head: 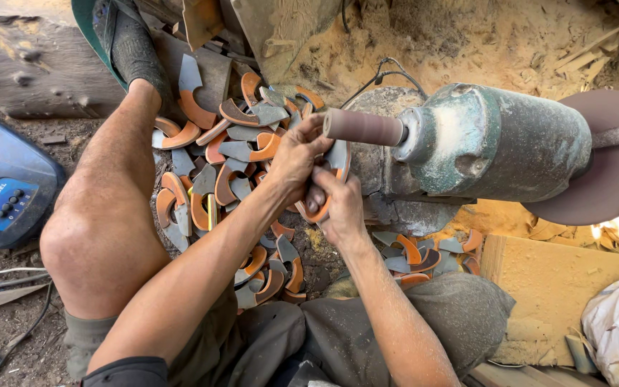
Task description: The person sits on the ground and uses a bench grinder to smooth the edges of small, curved wooden pieces. They handle the pieces one at a time, pressing them against the rotating grinding wheel to shape and finish the surfaces.
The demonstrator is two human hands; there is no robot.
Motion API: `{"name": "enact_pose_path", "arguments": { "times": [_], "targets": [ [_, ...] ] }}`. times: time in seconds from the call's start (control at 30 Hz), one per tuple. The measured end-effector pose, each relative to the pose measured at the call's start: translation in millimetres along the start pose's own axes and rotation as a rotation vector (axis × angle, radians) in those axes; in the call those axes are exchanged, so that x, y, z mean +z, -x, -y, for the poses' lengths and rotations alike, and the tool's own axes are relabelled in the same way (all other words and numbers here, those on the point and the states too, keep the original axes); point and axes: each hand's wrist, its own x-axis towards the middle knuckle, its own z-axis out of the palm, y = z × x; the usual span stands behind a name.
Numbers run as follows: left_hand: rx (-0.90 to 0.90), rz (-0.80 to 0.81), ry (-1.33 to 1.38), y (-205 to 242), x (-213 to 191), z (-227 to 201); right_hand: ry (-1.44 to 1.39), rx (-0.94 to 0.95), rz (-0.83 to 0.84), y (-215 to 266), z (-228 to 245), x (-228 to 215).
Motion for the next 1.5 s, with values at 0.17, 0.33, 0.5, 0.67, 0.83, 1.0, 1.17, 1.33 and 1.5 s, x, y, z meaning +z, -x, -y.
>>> {"name": "enact_pose_path", "arguments": {
  "times": [0.17, 0.33, 0.5, 0.67, 0.83, 1.0, 1.17, 1.33, 1.5],
  "targets": [
    [0.043, -0.026, 0.057, -26.3, 0.0, -8.6, -0.095, 0.006, 0.047, -28.9, 10.0, 3.5],
    [0.049, -0.009, 0.085, -26.1, 0.8, -9.0, -0.074, -0.038, 0.044, -27.0, 9.8, 2.7],
    [0.026, 0.025, -0.019, 1.0, -1.4, -9.4, -0.054, -0.061, 0.055, -5.6, -4.1, -4.3],
    [-0.036, 0.065, -0.131, 28.2, 1.1, -13.2, -0.068, -0.110, 0.161, 19.2, -21.5, -19.7],
    [-0.022, 0.007, -0.282, 40.3, -7.1, -13.9, 0.016, -0.060, 0.100, 30.7, -19.6, -28.0],
    [0.089, -0.036, -0.274, 32.6, -0.3, -7.1, -0.004, -0.013, -0.029, 17.2, -3.9, -18.9],
    [-0.049, 0.088, -0.085, 29.7, 7.0, -12.7, -0.285, 0.161, 0.097, 8.0, 0.4, -12.2],
    [-0.075, 0.102, 0.057, 14.1, 11.2, -18.6, -0.368, 0.173, 0.059, -10.8, 3.0, -11.7],
    [-0.051, 0.017, -0.022, -8.7, 10.7, -19.0, -0.317, 0.123, 0.089, -27.7, 12.4, -9.7]
  ]
}}
